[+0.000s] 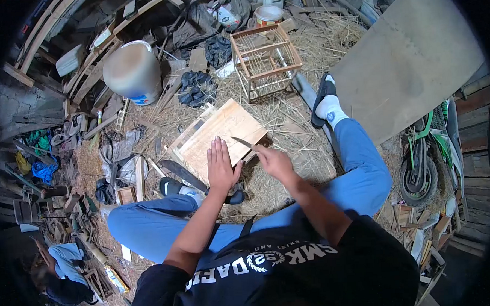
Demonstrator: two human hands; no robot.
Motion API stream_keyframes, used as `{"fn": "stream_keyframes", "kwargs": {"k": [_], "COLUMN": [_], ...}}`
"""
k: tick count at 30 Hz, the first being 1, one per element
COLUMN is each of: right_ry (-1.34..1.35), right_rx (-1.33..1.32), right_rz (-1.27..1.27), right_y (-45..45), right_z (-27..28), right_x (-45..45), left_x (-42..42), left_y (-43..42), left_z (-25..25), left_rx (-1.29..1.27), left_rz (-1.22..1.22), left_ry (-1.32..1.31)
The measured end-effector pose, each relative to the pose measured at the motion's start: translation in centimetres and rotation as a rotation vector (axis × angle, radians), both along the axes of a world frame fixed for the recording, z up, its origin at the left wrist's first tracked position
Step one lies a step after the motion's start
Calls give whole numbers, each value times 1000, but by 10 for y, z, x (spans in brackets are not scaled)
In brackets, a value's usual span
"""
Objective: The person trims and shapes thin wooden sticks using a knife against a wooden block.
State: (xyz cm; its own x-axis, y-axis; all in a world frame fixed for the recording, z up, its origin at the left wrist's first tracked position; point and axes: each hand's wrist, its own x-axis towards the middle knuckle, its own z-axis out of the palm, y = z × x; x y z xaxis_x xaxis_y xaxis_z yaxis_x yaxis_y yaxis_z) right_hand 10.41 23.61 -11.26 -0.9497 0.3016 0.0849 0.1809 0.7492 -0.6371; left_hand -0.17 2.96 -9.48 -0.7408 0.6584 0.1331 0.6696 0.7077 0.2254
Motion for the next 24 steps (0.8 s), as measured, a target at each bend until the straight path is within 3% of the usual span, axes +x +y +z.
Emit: {"fn": "stream_keyframes", "kwargs": {"k": [2,4,6,7,9,10,11,12,15,24], "right_ry": [-139,-144,-1,-5,239,238,185,160,-52,49], "right_rx": [-71,-49,-213,-212,-450,-451,-793,-970,-1321,-1263], "right_rz": [-29,-467,-621,-624,-760,-760,-740,-717,-555,-550], "right_y": [21,71,104,117,133,125,111,99,71,66], "right_z": [5,-31,-42,-69,-138,-118,-99,-77,-25,-18], "right_x": [-7,-9,-1,-1,-5,-10,-21,-28,-41,-48], "left_x": [-1,0,1,1,1,0,-2,-2,2,1], "left_y": [0,-2,-1,-1,0,-2,-3,-4,-8,-3], "left_z": [-1,-4,-2,-1,-3,-4,-5,-5,-4,-2], "left_rx": [-5,-44,-35,-28,-20,-2,14,9,15,67], "left_rz": [-6,10,12,11,11,3,-5,-5,-29,-13], "left_ry": [-4,19,15,22,26,20,15,17,1,-62]}}
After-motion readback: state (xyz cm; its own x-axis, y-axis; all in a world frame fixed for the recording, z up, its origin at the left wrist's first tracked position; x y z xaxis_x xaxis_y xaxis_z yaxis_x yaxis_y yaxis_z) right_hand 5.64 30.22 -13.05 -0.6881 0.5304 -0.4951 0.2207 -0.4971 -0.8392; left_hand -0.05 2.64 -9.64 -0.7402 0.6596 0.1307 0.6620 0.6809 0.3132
